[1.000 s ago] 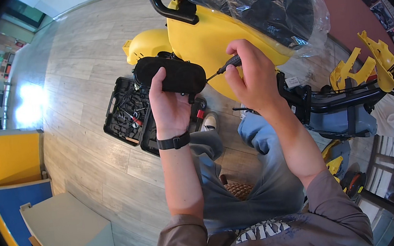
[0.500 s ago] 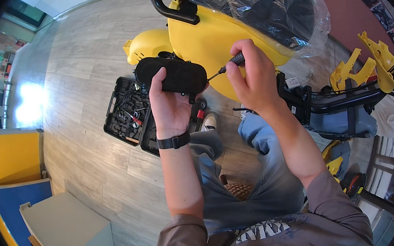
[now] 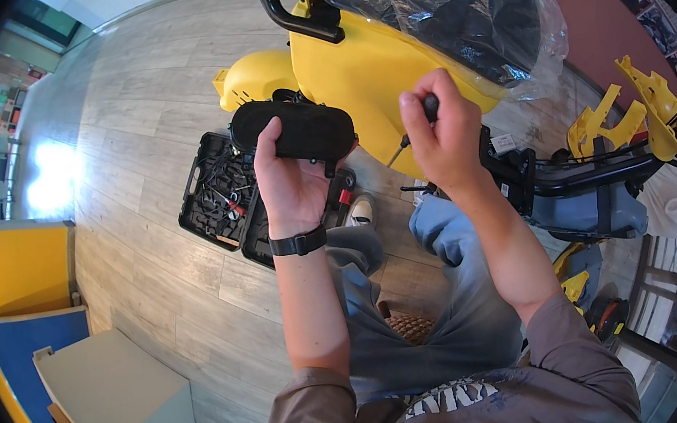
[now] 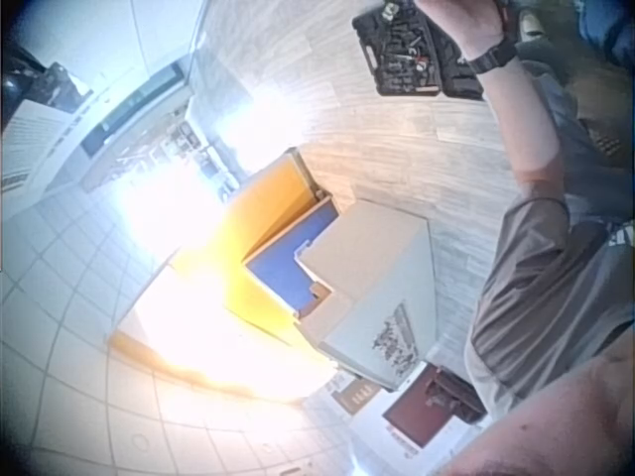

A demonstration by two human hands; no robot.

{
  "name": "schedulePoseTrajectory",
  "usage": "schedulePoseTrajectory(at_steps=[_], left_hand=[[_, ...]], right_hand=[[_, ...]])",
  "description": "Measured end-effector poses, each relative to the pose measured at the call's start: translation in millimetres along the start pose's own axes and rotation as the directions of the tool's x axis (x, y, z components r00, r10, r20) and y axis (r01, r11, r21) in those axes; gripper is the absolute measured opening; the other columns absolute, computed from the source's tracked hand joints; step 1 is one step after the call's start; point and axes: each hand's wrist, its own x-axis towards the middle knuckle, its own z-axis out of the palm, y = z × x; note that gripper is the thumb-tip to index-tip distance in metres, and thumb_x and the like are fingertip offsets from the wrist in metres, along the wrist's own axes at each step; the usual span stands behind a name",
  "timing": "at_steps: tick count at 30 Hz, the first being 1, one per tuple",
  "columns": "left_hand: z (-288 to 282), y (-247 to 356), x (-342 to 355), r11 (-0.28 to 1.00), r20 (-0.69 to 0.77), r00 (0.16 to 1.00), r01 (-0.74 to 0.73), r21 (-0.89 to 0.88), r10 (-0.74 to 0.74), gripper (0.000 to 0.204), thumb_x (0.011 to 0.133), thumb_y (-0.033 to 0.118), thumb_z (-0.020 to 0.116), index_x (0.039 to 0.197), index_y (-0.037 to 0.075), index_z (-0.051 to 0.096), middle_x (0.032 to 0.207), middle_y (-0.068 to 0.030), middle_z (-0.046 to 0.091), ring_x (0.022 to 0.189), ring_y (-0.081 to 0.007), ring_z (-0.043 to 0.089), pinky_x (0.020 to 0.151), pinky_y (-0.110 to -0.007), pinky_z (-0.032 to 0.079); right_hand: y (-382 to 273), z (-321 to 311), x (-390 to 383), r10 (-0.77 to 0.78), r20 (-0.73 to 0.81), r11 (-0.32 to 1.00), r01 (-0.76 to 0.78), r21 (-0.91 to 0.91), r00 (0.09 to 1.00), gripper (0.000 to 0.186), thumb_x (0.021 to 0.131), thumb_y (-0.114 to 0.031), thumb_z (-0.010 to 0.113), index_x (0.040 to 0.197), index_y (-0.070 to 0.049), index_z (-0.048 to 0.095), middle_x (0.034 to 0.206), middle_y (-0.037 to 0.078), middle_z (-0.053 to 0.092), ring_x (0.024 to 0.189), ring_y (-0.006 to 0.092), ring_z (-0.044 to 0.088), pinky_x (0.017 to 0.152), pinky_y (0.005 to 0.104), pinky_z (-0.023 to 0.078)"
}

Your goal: Working on the plastic fairing and body panels of a yellow scooter using an electric drill and manual screwdriver.

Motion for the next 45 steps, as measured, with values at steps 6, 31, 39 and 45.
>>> schedulePoseTrajectory(at_steps=[6,31,39,45], left_hand=[[-3,1,1,0.997,0.033,0.998,-0.043,-0.07,0.045,0.048,0.099,0.035,0.043,0.135,0.003,0.046,0.131,-0.0194,0.059,0.12,-0.037,0.059,0.101,-0.063,0.044],[5,-1,-2,0.998,-0.01,0.998,-0.064,-0.008,0.064,0.037,0.097,0.036,0.051,0.125,0.012,0.055,0.118,-0.0089,0.066,0.107,-0.024,0.064,0.09,-0.042,0.051],[4,0,-2,0.999,-0.009,0.999,-0.04,-0.015,0.04,0.037,0.097,0.036,0.052,0.125,0.013,0.055,0.119,-0.0092,0.066,0.109,-0.0253,0.064,0.088,-0.046,0.051],[-7,4,1,0.995,0.055,0.998,0.009,-0.103,-0.003,0.045,0.1,0.031,0.046,0.134,0.002,0.047,0.13,-0.0196,0.059,0.119,-0.0371,0.059,0.102,-0.06,0.046]], right_hand=[[8,22,-2,-0.036,0.197,0.998,0.024,0.066,0.98,0.012,0.095,-0.012,0.059,0.094,-0.004,0.051,0.083,0.016,0.06,0.076,0.0384,0.062,0.064,0.0429,0.048],[9,24,-1,0.007,0.345,0.996,-0.037,0.083,0.939,0.009,0.081,-0.004,0.067,0.084,-0.002,0.059,0.084,0.015,0.066,0.075,0.0318,0.066,0.066,0.0395,0.051],[6,20,1,0.093,0.375,0.986,-0.139,0.096,0.922,0.008,0.08,-0.005,0.069,0.084,-0.001,0.063,0.081,0.015,0.068,0.074,0.0317,0.066,0.066,0.0377,0.05],[13,17,4,0.144,0.348,0.96,-0.216,0.18,0.927,0.009,0.082,-0.007,0.07,0.088,-0.001,0.066,0.08,0.01,0.069,0.073,0.0218,0.066,0.067,0.0329,0.05]])
